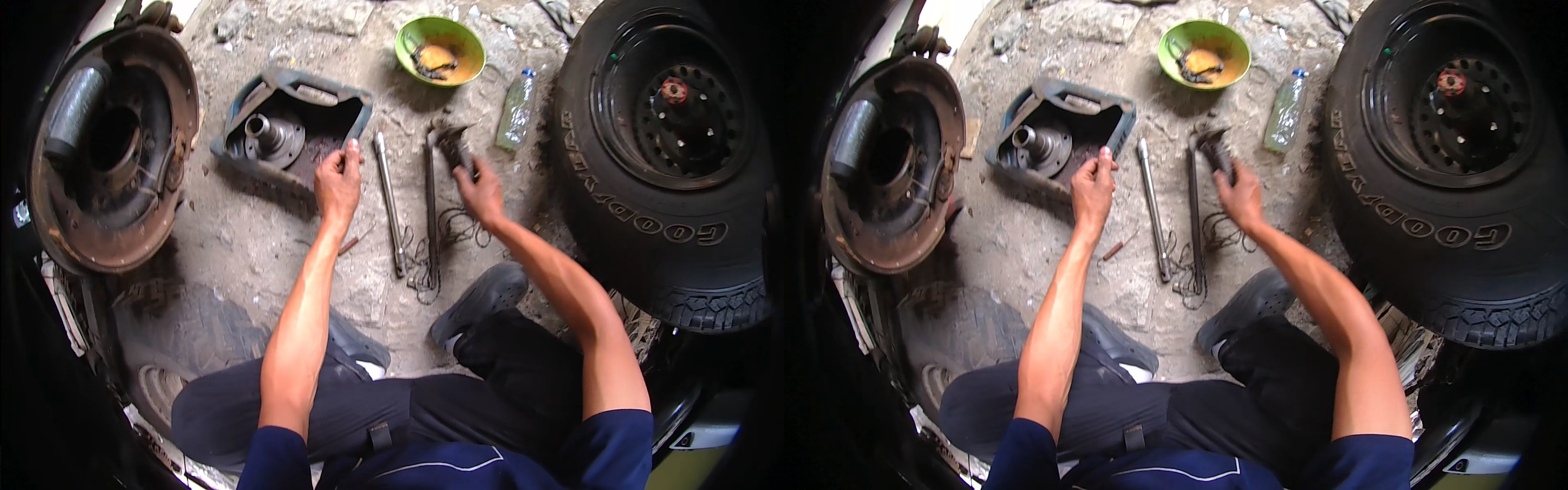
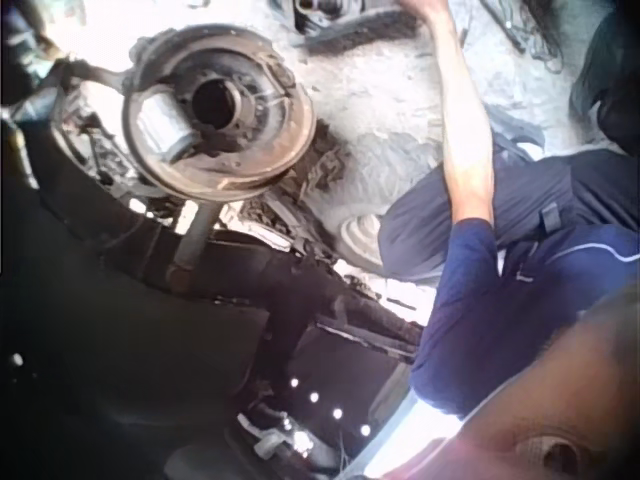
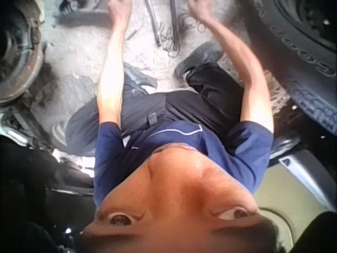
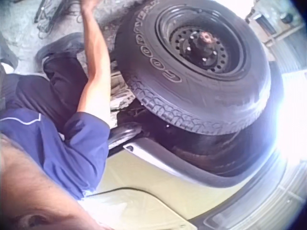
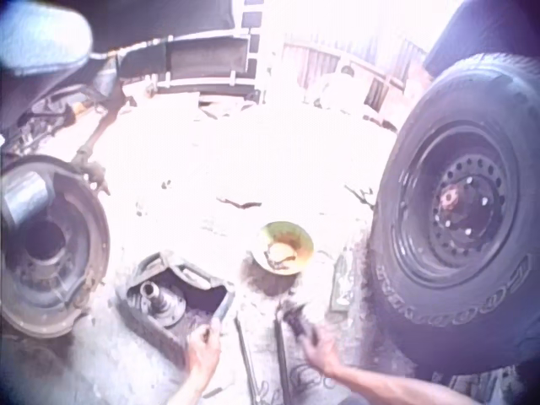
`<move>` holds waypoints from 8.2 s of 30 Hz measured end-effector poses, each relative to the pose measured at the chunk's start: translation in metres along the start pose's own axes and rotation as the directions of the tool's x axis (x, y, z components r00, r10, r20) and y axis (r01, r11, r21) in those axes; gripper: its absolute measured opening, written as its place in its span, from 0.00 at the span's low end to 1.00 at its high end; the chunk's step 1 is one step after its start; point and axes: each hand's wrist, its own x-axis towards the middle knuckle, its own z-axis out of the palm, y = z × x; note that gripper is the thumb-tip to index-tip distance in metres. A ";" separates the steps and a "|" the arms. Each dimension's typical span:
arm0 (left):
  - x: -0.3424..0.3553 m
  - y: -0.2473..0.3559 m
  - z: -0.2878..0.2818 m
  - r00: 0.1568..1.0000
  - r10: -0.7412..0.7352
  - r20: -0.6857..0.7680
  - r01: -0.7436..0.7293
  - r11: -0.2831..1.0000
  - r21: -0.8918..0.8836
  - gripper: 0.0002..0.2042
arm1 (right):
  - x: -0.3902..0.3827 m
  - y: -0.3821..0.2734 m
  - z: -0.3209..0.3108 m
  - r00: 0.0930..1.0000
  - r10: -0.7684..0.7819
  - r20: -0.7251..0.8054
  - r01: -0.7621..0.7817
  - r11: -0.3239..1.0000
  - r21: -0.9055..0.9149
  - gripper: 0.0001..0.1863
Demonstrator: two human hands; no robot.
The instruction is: The person installs brake shoes and springs into a vehicle's drum brake assembly by hand and using a screwdriver.
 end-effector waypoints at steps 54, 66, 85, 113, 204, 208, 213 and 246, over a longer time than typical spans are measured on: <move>0.312 0.087 0.163 0.911 -0.218 0.351 -0.103 0.702 0.705 0.47 | 0.360 0.022 -0.023 0.968 0.229 0.107 -0.191 0.941 -0.281 0.47; 0.321 0.063 0.135 0.862 -0.150 0.485 -0.279 0.658 0.699 0.46 | 0.312 -0.010 -0.055 0.918 0.333 0.216 -0.275 0.926 -0.260 0.23; 0.289 0.052 0.112 0.922 -0.057 0.383 -0.189 0.798 0.572 0.27 | 0.320 0.019 -0.118 0.767 0.639 0.057 -0.383 0.385 0.840 0.13; 0.136 0.148 0.167 0.945 0.306 0.115 -0.311 0.950 0.026 0.18 | 0.250 -0.044 -0.081 0.990 -0.065 0.122 0.096 0.958 -0.272 0.28; -0.045 0.113 -0.290 0.298 0.824 -0.481 -0.431 0.566 0.703 0.39 | -0.059 -0.315 0.176 0.691 -0.605 0.395 0.287 0.731 0.619 0.21; -0.040 0.120 -0.290 0.277 0.794 -0.541 -0.465 0.603 0.648 0.38 | -0.049 -0.313 0.195 0.687 -0.687 0.236 0.457 0.661 0.595 0.21; -0.036 0.115 -0.293 0.288 0.776 -0.561 -0.469 0.625 0.624 0.38 | -0.056 -0.316 0.194 0.629 -0.534 0.565 -0.022 0.715 0.699 0.22; -0.035 0.100 -0.274 0.335 0.646 -0.686 -0.463 0.747 0.477 0.42 | -0.057 -0.339 0.143 0.587 -0.394 0.707 -0.155 0.803 0.576 0.24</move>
